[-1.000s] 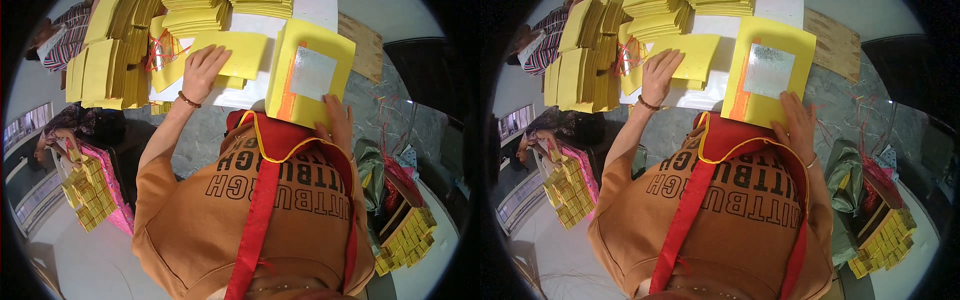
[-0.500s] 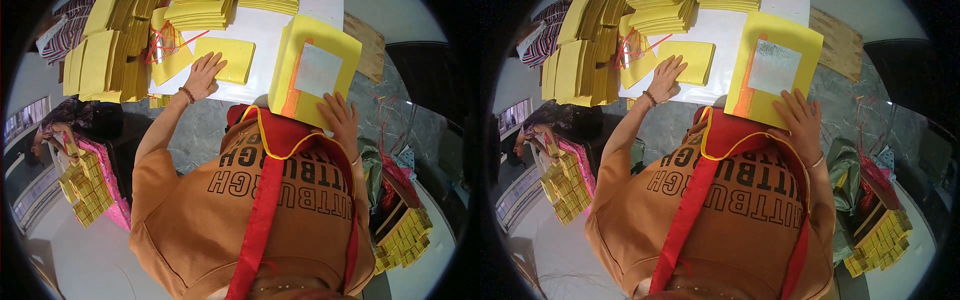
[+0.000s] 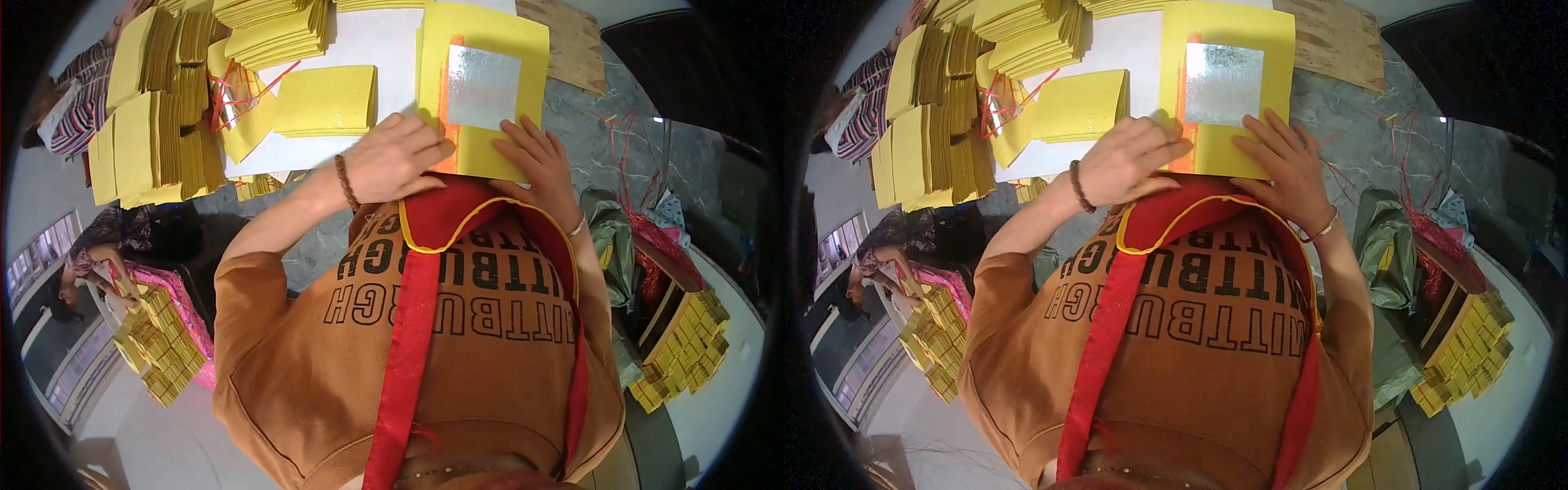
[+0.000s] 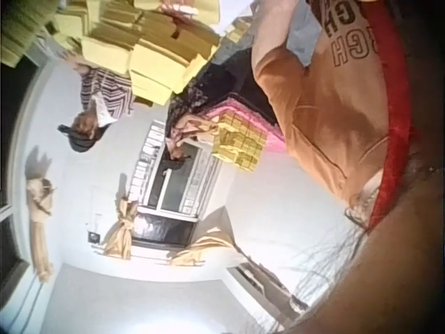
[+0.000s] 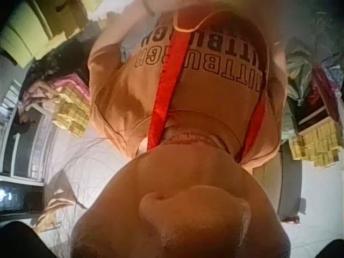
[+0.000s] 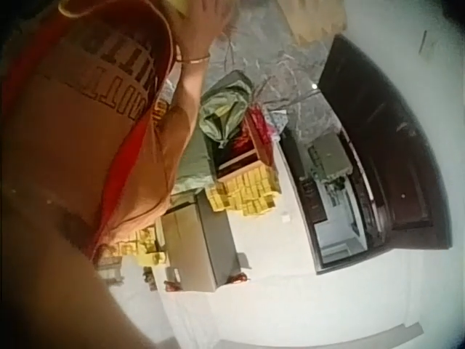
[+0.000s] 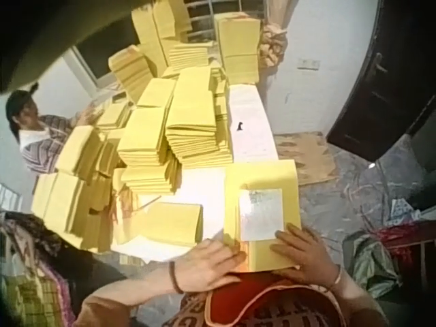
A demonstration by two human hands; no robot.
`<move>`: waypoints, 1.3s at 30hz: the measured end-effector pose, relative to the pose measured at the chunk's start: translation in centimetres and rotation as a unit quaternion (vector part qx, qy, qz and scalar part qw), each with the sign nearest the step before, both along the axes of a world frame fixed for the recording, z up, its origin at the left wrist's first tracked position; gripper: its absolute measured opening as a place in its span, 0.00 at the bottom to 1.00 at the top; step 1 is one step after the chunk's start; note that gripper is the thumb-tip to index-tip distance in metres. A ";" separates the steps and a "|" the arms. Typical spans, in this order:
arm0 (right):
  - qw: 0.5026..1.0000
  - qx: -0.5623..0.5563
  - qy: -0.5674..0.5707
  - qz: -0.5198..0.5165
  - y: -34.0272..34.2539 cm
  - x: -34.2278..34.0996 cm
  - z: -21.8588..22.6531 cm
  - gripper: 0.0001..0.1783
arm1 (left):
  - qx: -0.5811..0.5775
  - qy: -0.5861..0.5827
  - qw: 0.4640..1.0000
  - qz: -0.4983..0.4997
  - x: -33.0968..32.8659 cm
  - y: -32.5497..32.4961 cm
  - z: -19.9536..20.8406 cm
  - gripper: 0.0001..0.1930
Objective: Folding sheets of yellow joss paper with silver leaf inserts and stacking them into bundles.
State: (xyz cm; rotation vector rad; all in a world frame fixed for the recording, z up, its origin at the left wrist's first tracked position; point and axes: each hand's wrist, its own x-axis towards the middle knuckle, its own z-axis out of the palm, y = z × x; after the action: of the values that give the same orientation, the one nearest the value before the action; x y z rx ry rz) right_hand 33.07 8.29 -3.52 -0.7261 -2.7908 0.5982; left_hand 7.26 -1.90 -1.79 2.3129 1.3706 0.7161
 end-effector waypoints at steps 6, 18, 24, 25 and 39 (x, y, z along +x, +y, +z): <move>0.999 -0.036 0.028 0.013 0.5 0.2 0.3 0.29 | 0.013 0.008 0.999 -0.048 -0.5 1.4 -0.8 0.12; 0.933 -0.310 0.175 -0.055 1.7 1.4 -1.6 0.22 | -0.180 -0.102 0.978 -0.033 -1.4 2.7 -0.6 0.11; 0.937 -0.304 0.167 -0.055 1.7 1.4 -1.9 0.20 | 0.060 0.090 0.993 -0.037 1.1 1.2 0.4 0.11; 0.941 -0.289 0.167 -0.048 1.7 1.4 -2.1 0.21 | 0.060 0.090 0.993 -0.037 1.1 1.2 0.3 0.11; 0.915 -0.347 0.189 -0.087 1.4 1.3 -1.2 0.24 | -0.316 -0.162 0.933 -0.063 -2.3 5.2 -0.6 0.12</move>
State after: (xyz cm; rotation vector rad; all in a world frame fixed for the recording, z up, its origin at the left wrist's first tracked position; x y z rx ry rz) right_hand 34.39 9.70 -4.70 -0.8442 -2.1030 1.5364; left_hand 4.99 3.25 -2.36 1.6689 1.0839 0.4899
